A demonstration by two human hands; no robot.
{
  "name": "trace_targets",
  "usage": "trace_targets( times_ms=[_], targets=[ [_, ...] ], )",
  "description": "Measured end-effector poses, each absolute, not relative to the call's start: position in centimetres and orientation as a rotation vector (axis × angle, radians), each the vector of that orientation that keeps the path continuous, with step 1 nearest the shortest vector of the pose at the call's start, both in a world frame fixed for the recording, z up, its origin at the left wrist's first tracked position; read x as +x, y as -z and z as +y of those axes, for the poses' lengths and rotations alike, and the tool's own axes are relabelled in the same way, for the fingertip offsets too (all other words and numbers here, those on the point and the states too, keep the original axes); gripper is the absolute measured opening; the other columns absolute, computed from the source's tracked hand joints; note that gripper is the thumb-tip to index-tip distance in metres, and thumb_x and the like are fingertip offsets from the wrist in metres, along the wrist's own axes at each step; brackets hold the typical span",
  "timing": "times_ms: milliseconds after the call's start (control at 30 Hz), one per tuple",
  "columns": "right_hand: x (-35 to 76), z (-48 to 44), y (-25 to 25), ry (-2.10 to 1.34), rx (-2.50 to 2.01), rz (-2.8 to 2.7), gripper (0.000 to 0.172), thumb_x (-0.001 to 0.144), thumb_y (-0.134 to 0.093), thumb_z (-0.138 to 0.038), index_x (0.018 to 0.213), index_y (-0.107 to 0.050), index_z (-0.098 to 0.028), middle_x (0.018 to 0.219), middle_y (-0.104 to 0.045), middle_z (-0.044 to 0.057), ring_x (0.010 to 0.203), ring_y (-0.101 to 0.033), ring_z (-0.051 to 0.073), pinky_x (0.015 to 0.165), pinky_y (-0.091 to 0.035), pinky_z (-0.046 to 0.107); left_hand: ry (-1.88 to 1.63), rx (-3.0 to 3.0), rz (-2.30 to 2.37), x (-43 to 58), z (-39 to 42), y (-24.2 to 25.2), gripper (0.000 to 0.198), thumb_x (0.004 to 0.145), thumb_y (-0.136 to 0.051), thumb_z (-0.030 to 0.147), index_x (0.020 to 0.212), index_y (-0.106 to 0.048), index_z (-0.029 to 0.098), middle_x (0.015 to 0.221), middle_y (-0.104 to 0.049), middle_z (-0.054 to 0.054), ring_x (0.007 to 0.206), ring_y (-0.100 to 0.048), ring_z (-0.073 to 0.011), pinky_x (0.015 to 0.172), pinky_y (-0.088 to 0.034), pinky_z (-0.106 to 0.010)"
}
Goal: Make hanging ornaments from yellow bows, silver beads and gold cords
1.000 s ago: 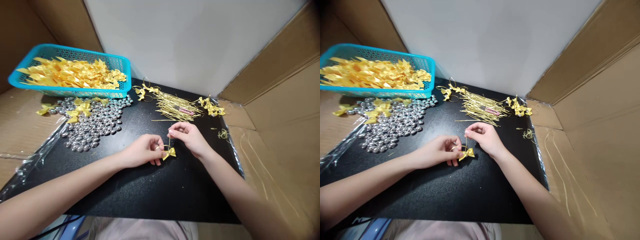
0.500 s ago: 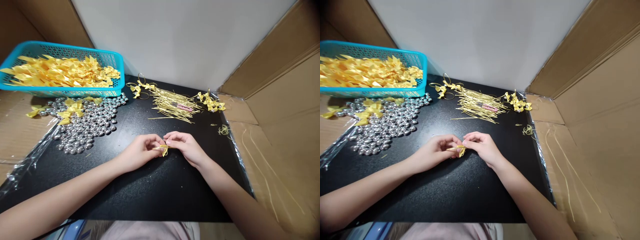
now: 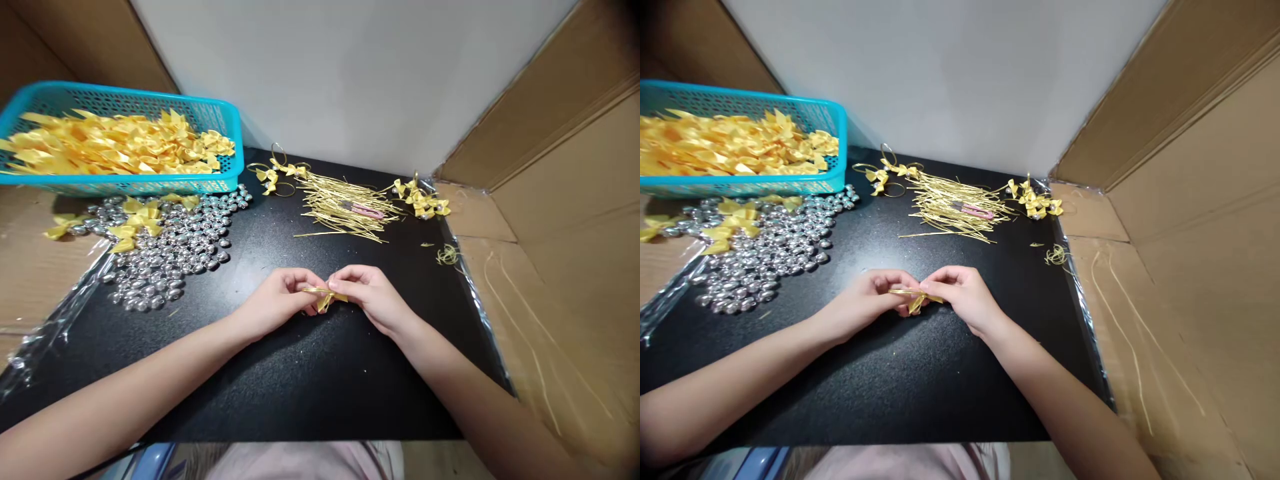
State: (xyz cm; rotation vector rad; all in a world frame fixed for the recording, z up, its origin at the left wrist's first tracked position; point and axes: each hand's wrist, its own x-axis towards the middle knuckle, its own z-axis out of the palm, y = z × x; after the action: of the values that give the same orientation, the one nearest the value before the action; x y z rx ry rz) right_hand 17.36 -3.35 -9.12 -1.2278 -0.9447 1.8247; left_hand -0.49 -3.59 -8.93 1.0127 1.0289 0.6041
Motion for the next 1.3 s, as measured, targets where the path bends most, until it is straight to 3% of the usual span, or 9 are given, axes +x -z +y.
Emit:
trace_targets(
  times_ms=[467,800,933,1067,1300],
  targets=[
    [17.4,-3.3,9.5,-1.811,-1.115,-1.059,0.021,0.060,-0.084,-0.032,0.063,-0.071,-0.017,0.071,-0.066,0.000,0.070,-0.058,0.013,0.074,-0.045,0.029,-0.681,1.022,1.029,-0.6,-3.8,9.3,0.012,0.064,-0.075,0.016,0.072,-0.067,0.014,0.061,-0.071,0.000,0.056,-0.060,-0.0084,0.059,-0.045,-0.020],
    [17.1,-3.4,9.8,-1.710,-1.161,-1.136,0.017,0.064,-0.079,-0.032,0.064,-0.070,-0.017,0.070,-0.067,0.000,0.068,-0.058,0.013,0.070,-0.046,0.028,-0.704,1.011,1.011,-0.5,-3.9,9.3,0.017,0.066,-0.078,0.024,0.068,-0.064,0.014,0.062,-0.071,-0.001,0.058,-0.060,-0.0097,0.060,-0.045,-0.021],
    [16.9,-4.3,9.6,-1.345,-1.183,-1.214,0.011,0.074,-0.069,-0.029,0.072,-0.068,-0.018,0.075,-0.065,0.001,0.070,-0.060,0.014,0.068,-0.049,0.028,-0.815,0.956,1.064,-0.3,-3.8,9.3,0.020,0.065,-0.078,0.024,0.063,-0.060,0.015,0.059,-0.069,0.000,0.056,-0.057,-0.0087,0.058,-0.043,-0.020],
    [16.1,-5.7,9.3,-0.896,-1.214,-1.441,0.014,0.074,-0.071,-0.022,0.063,-0.063,-0.019,0.065,-0.061,0.000,0.061,-0.056,0.013,0.059,-0.046,0.026,-0.927,0.859,1.101,-0.5,-3.6,9.3,0.023,0.063,-0.078,0.024,0.061,-0.057,0.016,0.057,-0.067,0.002,0.056,-0.057,-0.0080,0.058,-0.041,-0.018],
    [14.9,-6.5,10.2,-1.023,-1.248,-1.391,0.010,0.079,-0.068,-0.024,0.071,-0.071,-0.018,0.068,-0.065,0.002,0.060,-0.057,0.013,0.057,-0.046,0.026,-0.996,0.863,1.097,-0.4,-4.1,9.4,0.022,0.066,-0.078,0.023,0.064,-0.057,0.017,0.062,-0.070,0.003,0.060,-0.060,-0.0089,0.063,-0.044,-0.019]
  ],
)
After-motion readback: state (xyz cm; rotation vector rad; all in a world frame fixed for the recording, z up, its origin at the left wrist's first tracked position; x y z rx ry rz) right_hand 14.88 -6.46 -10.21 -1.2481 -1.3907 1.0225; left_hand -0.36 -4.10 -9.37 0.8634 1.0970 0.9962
